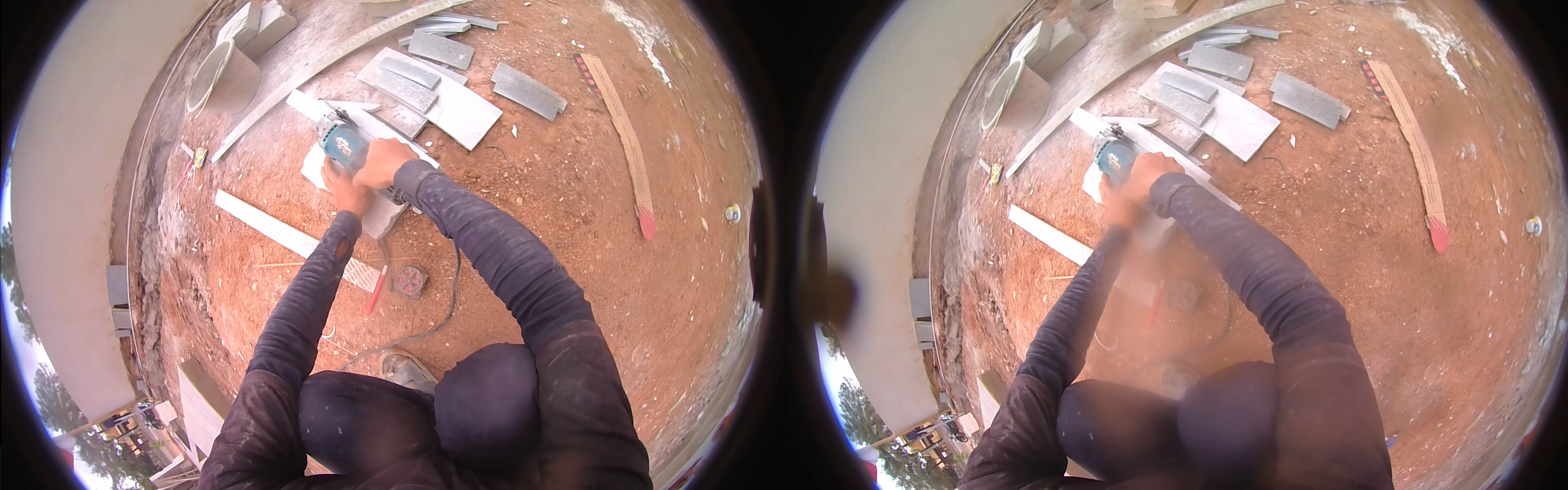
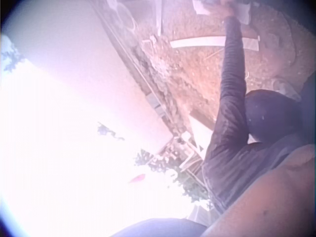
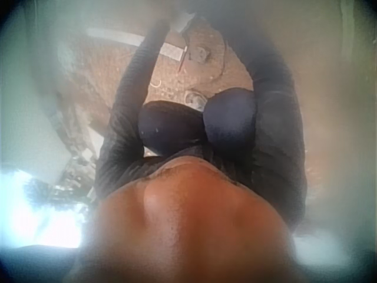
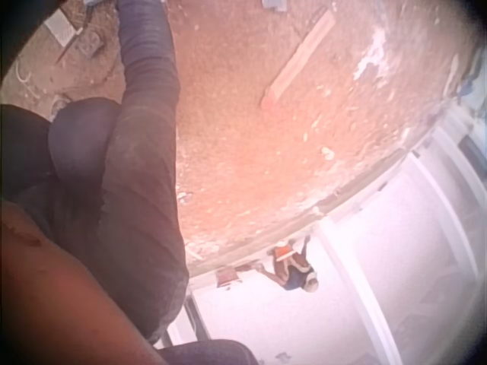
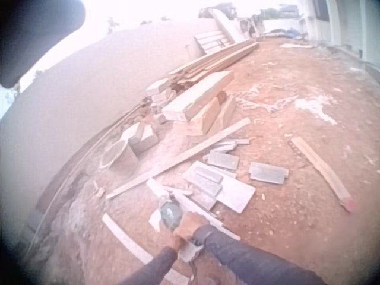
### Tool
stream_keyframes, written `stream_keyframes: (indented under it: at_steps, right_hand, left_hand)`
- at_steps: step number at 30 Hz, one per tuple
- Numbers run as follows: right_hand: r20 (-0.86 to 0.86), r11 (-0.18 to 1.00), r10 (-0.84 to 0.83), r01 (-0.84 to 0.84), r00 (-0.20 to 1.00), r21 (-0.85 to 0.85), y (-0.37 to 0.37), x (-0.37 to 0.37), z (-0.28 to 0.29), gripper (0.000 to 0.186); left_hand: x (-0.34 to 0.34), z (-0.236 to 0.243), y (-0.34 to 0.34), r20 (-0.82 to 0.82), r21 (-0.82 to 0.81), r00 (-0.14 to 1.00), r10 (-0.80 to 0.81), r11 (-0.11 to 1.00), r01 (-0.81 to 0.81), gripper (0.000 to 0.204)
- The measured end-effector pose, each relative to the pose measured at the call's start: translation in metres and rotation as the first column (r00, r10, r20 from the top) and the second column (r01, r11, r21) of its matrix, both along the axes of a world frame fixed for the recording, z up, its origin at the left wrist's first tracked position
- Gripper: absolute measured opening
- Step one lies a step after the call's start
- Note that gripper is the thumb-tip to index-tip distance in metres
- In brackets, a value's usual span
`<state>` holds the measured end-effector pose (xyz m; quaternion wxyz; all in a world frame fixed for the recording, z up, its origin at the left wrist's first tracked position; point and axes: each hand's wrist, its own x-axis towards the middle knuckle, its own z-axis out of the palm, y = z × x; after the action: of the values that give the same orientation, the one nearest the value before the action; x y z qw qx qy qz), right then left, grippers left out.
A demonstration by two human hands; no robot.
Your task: The person marks a white rectangular tile with a red marker and then uses an angle grinder to cut it. The person holds the tile steady with one hand while operating the power tool with the other, creating a straight cut along the marked line.
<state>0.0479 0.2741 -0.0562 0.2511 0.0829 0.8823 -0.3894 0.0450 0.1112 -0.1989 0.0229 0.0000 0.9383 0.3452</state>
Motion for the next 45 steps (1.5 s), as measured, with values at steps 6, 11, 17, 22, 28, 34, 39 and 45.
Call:
stream_keyframes:
  at_steps: [6,11,17,22,28,34,39,45]
  right_hand:
    - [-0.037,0.998,0.048,-0.049,0.998,-0.028,-0.014,-0.005,0.003,0.066]
    - [-0.027,0.999,0.052,-0.052,0.998,-0.016,-0.01,-0.003,0.0,0.068]
    - [-0.03,0.997,0.079,-0.08,0.996,-0.023,-0.01,0.0,0.006,0.07]
    - [-0.043,0.997,0.082,-0.082,0.996,-0.012,-0.011,0.001,0.008,0.066]
    - [-0.04,0.997,0.074,-0.075,0.996,-0.021,-0.006,0.007,0.01,0.064]
    - [-0.07,0.998,0.064,-0.065,0.995,-0.008,-0.004,0.009,0.003,0.063]
    - [-0.053,0.998,0.062,-0.063,0.997,-0.016,-0.003,0.012,0.007,0.061]
    - [0.017,0.991,0.131,-0.131,0.991,0.033,-0.003,0.009,0.01,0.058]
  left_hand:
    - [-0.012,-0.05,-0.039,-0.136,0.081,0.989,0.055,0.996,-0.044,0.053]
    - [-0.006,-0.029,-0.028,-0.105,-0.028,0.994,0.029,0.999,-0.032,0.054]
    - [-0.004,-0.015,-0.027,-0.075,-0.108,0.995,0.061,0.992,-0.069,0.06]
    - [-0.007,-0.021,-0.032,-0.102,-0.159,0.993,0.061,0.984,-0.076,0.064]
    - [-0.002,-0.01,-0.024,-0.066,-0.119,0.995,0.076,0.989,-0.083,0.067]
    - [-0.002,-0.007,-0.019,-0.083,-0.12,0.993,0.081,0.989,-0.091,0.07]
    - [-0.004,-0.011,-0.024,-0.071,-0.147,0.995,0.076,0.985,-0.086,0.072]
    - [-0.001,-0.005,-0.021,-0.062,-0.194,0.996,0.067,0.978,-0.078,0.074]
